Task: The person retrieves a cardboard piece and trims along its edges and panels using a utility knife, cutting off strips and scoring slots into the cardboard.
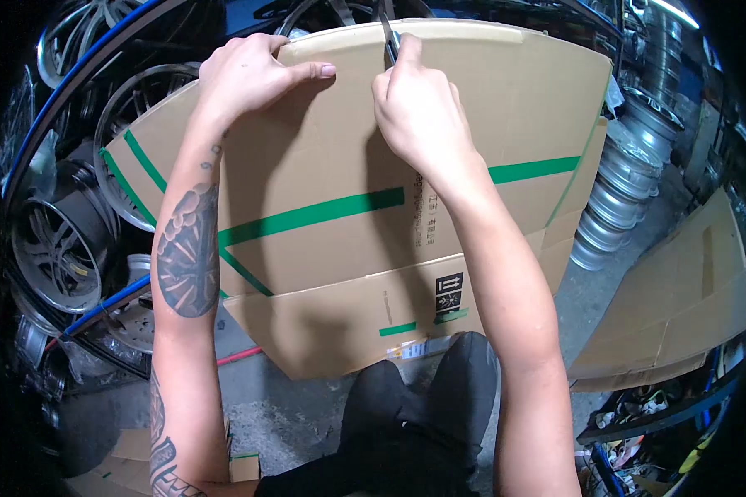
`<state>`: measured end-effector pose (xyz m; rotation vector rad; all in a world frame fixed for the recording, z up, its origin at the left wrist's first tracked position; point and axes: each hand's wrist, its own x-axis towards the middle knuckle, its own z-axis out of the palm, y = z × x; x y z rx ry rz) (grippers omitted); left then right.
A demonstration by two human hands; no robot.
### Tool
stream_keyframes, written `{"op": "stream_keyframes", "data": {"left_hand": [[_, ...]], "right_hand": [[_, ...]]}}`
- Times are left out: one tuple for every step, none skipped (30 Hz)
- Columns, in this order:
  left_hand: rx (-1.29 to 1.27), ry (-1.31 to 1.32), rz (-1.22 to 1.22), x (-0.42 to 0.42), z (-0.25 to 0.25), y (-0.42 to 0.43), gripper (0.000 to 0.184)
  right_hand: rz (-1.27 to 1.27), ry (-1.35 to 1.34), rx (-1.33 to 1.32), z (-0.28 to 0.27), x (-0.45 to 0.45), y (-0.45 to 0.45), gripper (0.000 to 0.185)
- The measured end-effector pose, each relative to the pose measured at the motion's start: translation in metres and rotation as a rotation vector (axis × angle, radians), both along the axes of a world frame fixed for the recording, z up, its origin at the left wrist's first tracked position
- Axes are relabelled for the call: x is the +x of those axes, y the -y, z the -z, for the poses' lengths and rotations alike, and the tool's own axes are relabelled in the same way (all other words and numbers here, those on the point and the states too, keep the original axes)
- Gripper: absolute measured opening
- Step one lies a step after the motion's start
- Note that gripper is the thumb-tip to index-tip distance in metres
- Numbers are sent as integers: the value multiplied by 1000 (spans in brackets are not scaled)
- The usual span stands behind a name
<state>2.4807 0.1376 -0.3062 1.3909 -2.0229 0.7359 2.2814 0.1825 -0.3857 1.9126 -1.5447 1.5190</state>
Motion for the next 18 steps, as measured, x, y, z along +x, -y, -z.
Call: {"op": "stream_keyframes", "data": {"left_hand": [[-2,-3,4,0,1,1,89],[-4,-6,8,1,2,1,89],[-5,-9,14,1,2,2,90],[-3,-11,12,1,2,2,90],[0,-13,10,1,1,2,90],[3,-16,6,0,1,2,90],[2,-17,9,0,1,2,90],[2,-18,9,0,1,3,90],[3,-18,7,0,2,3,90],[3,-19,6,0,2,3,90],[4,-19,4,0,1,1,90],[5,-19,3,-1,1,0,90],[4,-19,1,-1,1,-1,90],[3,-19,0,-1,1,-1,89],[3,-18,0,-2,1,-1,88],[-9,-15,-2,-4,1,-2,87],[-17,-16,-8,-6,2,-2,86],[-22,-18,-17,-6,4,-2,85]], "right_hand": [[2,-7,5,-1,-1,-1,37],[4,-14,11,-1,-1,-2,36],[3,-22,4,-1,-2,-2,36],[3,-31,-3,0,-2,-1,36],[3,-41,-9,1,-2,0,36],[6,-45,-15,2,-3,1,36],[8,-50,-21,3,-3,2,36],[8,-55,-27,4,-3,3,36],[10,-51,-12,3,-3,3,36],[10,-48,3,1,-2,1,36],[10,-44,18,0,-1,0,36],[29,-61,35,-2,0,-2,36],[49,-79,52,-5,1,-3,36],[71,-96,69,-7,0,-5,36],[81,-108,79,-11,0,-5,36],[92,-121,91,-16,-1,-4,36],[99,-139,106,-19,0,-3,35],[110,-137,113,-21,1,-2,35]]}}
